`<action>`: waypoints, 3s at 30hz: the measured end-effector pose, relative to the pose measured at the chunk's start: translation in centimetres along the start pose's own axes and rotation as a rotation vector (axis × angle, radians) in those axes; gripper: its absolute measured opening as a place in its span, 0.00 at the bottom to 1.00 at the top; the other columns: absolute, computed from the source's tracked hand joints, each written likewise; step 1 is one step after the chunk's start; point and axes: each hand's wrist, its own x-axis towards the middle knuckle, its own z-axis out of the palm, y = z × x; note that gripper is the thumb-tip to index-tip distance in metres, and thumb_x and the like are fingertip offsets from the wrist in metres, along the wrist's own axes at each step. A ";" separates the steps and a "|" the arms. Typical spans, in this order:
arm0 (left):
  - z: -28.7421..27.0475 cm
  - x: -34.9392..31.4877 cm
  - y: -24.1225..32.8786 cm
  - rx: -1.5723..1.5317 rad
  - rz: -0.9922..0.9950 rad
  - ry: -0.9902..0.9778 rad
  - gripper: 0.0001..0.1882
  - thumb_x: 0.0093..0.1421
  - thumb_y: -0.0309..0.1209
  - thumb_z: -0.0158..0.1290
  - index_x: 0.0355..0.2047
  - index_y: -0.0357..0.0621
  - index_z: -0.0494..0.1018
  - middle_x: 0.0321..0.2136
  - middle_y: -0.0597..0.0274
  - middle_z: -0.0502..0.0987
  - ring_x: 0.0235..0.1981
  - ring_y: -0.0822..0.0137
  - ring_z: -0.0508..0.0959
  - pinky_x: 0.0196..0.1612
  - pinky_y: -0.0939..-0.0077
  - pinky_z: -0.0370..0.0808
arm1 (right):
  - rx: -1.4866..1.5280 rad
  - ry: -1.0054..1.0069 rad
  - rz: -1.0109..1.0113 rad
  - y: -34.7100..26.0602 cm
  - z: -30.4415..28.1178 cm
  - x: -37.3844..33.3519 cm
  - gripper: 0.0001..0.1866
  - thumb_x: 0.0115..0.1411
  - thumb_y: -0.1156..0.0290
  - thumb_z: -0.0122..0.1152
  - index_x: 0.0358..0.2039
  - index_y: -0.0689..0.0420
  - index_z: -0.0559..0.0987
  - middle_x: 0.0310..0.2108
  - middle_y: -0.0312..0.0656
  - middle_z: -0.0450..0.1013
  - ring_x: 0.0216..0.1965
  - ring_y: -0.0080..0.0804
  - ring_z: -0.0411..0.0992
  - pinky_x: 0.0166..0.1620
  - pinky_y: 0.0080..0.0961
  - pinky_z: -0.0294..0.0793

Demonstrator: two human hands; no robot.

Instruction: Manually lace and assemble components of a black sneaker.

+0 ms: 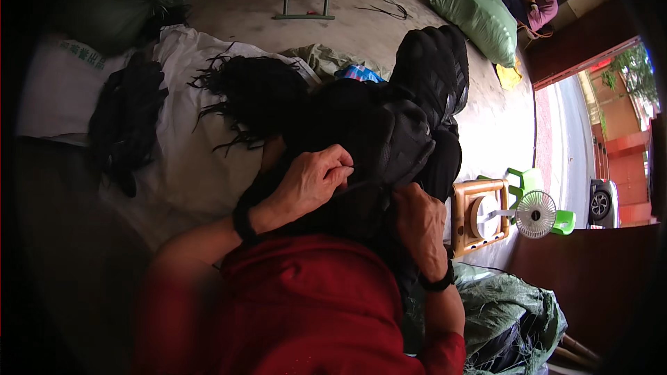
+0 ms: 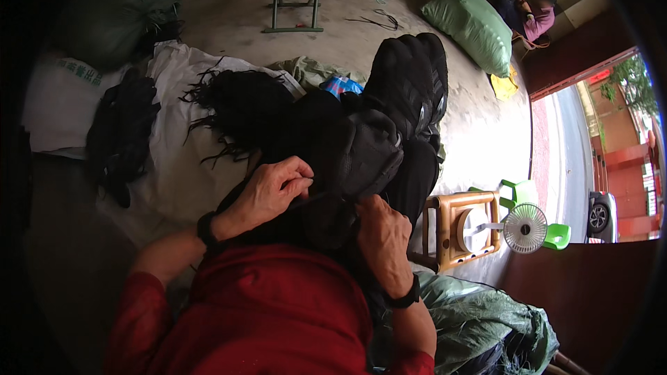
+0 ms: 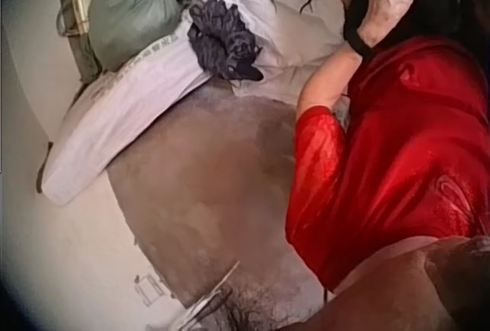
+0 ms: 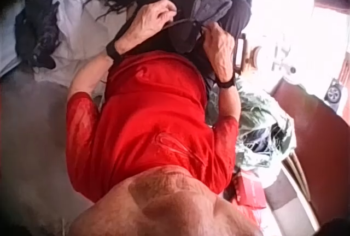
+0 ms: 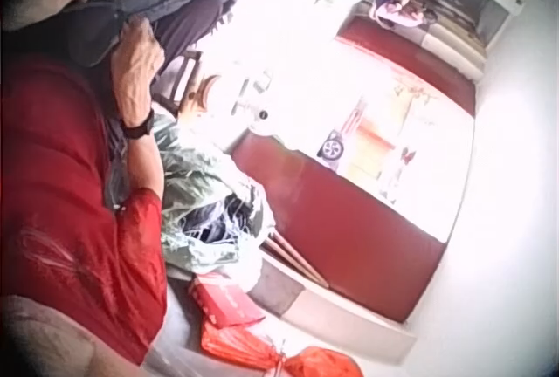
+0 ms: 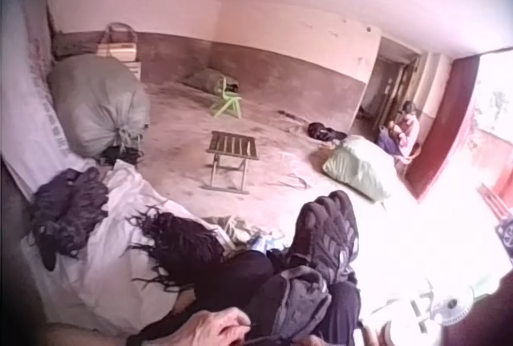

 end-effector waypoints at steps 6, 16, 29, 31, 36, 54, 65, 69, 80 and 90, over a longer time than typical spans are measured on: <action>1.2 0.0 -0.3 0.125 0.046 0.044 0.04 0.61 0.26 0.54 0.33 0.39 0.72 0.21 0.55 0.78 0.23 0.63 0.81 0.26 0.73 0.74 | -0.172 0.077 -0.117 -1.8 1.8 -0.1 0.04 0.60 0.71 0.55 0.32 0.55 0.69 0.26 0.45 0.73 0.25 0.48 0.75 0.26 0.42 0.72; 2.1 -0.4 -0.3 0.064 0.015 0.028 0.04 0.61 0.28 0.54 0.32 0.41 0.72 0.19 0.58 0.79 0.23 0.65 0.83 0.25 0.75 0.75 | 0.907 0.220 0.581 0.5 1.4 -2.6 0.04 0.58 0.76 0.62 0.32 0.63 0.79 0.21 0.43 0.77 0.25 0.23 0.77 0.28 0.23 0.75; 4.4 0.6 1.2 0.900 0.640 0.102 0.06 0.52 0.20 0.52 0.25 0.42 0.66 0.16 0.61 0.70 0.17 0.66 0.76 0.23 0.73 0.74 | 0.707 0.294 0.538 0.6 1.4 -3.1 0.05 0.61 0.74 0.60 0.32 0.63 0.78 0.23 0.44 0.76 0.25 0.23 0.73 0.31 0.23 0.72; 4.3 0.9 1.0 0.849 0.670 0.066 0.06 0.52 0.20 0.52 0.25 0.42 0.66 0.16 0.61 0.70 0.17 0.66 0.76 0.23 0.73 0.74 | 0.606 0.309 0.474 0.7 1.8 -3.1 0.05 0.60 0.74 0.62 0.32 0.62 0.78 0.22 0.44 0.75 0.24 0.26 0.74 0.32 0.25 0.72; 3.2 1.0 0.3 0.571 0.667 0.046 0.06 0.52 0.19 0.53 0.26 0.40 0.66 0.16 0.61 0.70 0.18 0.63 0.76 0.22 0.71 0.73 | 0.490 0.306 0.427 0.3 2.0 -3.0 0.05 0.58 0.74 0.63 0.31 0.61 0.77 0.23 0.46 0.75 0.25 0.34 0.76 0.32 0.28 0.72; 0.5 2.8 1.8 0.836 1.016 -0.067 0.02 0.52 0.28 0.54 0.23 0.47 0.73 0.38 0.61 0.76 0.57 0.60 0.69 0.57 0.54 0.67 | 0.309 -0.093 -0.100 3.3 -1.0 0.7 0.02 0.55 0.77 0.60 0.29 0.58 0.75 0.26 0.45 0.73 0.29 0.48 0.75 0.30 0.40 0.72; 1.5 6.3 1.4 0.830 0.943 -0.408 0.03 0.54 0.29 0.50 0.28 0.44 0.68 0.27 0.64 0.71 0.41 0.62 0.72 0.43 0.64 0.68 | -0.121 -0.053 -0.609 3.9 -2.9 3.9 0.13 0.45 0.68 0.64 0.31 0.53 0.72 0.35 0.40 0.67 0.39 0.39 0.67 0.41 0.38 0.64; 0.5 7.3 2.5 0.631 0.670 -0.713 0.04 0.54 0.28 0.50 0.29 0.43 0.68 0.25 0.62 0.71 0.42 0.59 0.72 0.42 0.61 0.69 | -0.090 -0.063 -0.596 5.1 -2.1 3.0 0.15 0.43 0.68 0.66 0.31 0.53 0.72 0.33 0.39 0.66 0.37 0.37 0.67 0.37 0.36 0.67; 1.1 6.3 1.5 0.645 0.838 -0.516 0.02 0.55 0.26 0.49 0.29 0.45 0.66 0.31 0.62 0.68 0.45 0.65 0.70 0.45 0.72 0.68 | -0.129 -0.137 -0.426 4.3 -0.8 2.6 0.04 0.46 0.70 0.61 0.23 0.51 0.75 0.28 0.38 0.64 0.35 0.38 0.66 0.32 0.32 0.71; 2.6 5.9 0.8 0.724 0.985 -0.396 0.07 0.50 0.25 0.53 0.20 0.50 0.67 0.21 0.68 0.66 0.32 0.70 0.71 0.32 0.73 0.67 | 0.127 -0.428 0.097 5.4 -1.5 4.3 0.09 0.54 0.69 0.54 0.23 0.57 0.80 0.26 0.53 0.77 0.31 0.58 0.76 0.35 0.50 0.75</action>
